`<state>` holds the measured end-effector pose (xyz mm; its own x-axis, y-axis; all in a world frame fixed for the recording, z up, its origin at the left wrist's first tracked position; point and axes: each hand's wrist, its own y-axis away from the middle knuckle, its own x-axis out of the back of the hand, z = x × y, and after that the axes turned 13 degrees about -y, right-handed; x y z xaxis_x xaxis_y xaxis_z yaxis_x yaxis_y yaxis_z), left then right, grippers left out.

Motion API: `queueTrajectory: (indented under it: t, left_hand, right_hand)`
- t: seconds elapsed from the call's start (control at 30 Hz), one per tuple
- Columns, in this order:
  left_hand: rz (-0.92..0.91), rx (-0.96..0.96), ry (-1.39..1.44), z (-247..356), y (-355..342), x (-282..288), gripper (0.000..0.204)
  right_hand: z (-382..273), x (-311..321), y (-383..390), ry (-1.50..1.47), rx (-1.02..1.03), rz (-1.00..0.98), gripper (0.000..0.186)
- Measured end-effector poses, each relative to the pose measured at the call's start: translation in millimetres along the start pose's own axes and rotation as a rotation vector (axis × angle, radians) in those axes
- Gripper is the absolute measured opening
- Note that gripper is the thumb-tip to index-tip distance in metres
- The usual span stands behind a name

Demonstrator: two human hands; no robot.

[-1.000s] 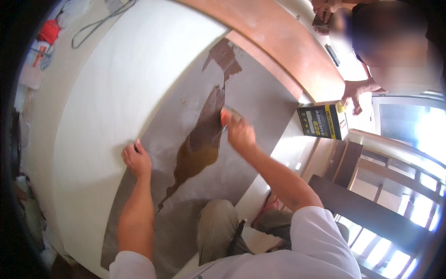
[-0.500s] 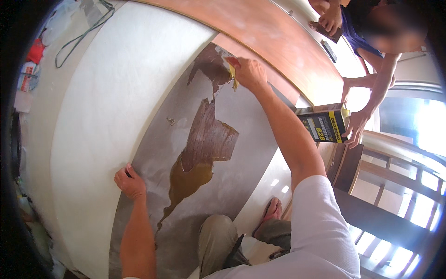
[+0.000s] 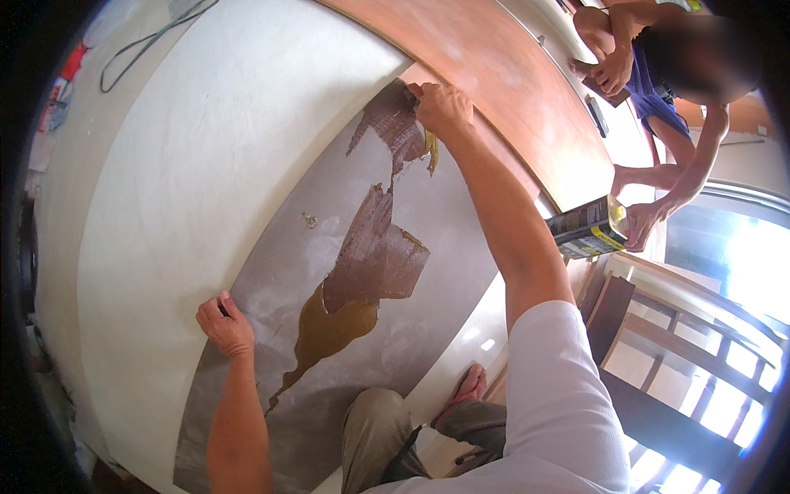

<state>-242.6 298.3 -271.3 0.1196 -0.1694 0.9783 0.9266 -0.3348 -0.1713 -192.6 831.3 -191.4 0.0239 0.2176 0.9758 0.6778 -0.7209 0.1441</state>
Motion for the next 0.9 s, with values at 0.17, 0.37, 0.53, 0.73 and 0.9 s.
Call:
queueTrajectory:
  t: [0.17, 0.37, 0.53, 0.73, 0.9]
  left_hand:
    - [0.015, -0.004, -0.019, -7, 2, -3, 0.030]
    - [0.041, -0.020, 0.018, -4, 0, -4, 0.028]
    - [0.054, -0.044, -0.001, 1, -3, -3, 0.029]
    - [0.091, -0.049, -0.013, 1, -2, 4, 0.031]
    - [0.110, -0.032, 0.005, 4, -2, -1, 0.032]
  right_hand:
    - [-7, -10, 1, 0.049, -0.014, -0.026, 0.029]
    - [-5, -29, 7, 0.050, 0.052, 0.064, 0.028]
    - [-15, -30, 42, 0.120, 0.072, -0.130, 0.030]
    - [-14, -5, 121, -0.106, 0.114, -0.137, 0.043]
    - [38, 6, 88, -0.188, -0.094, 0.126, 0.030]
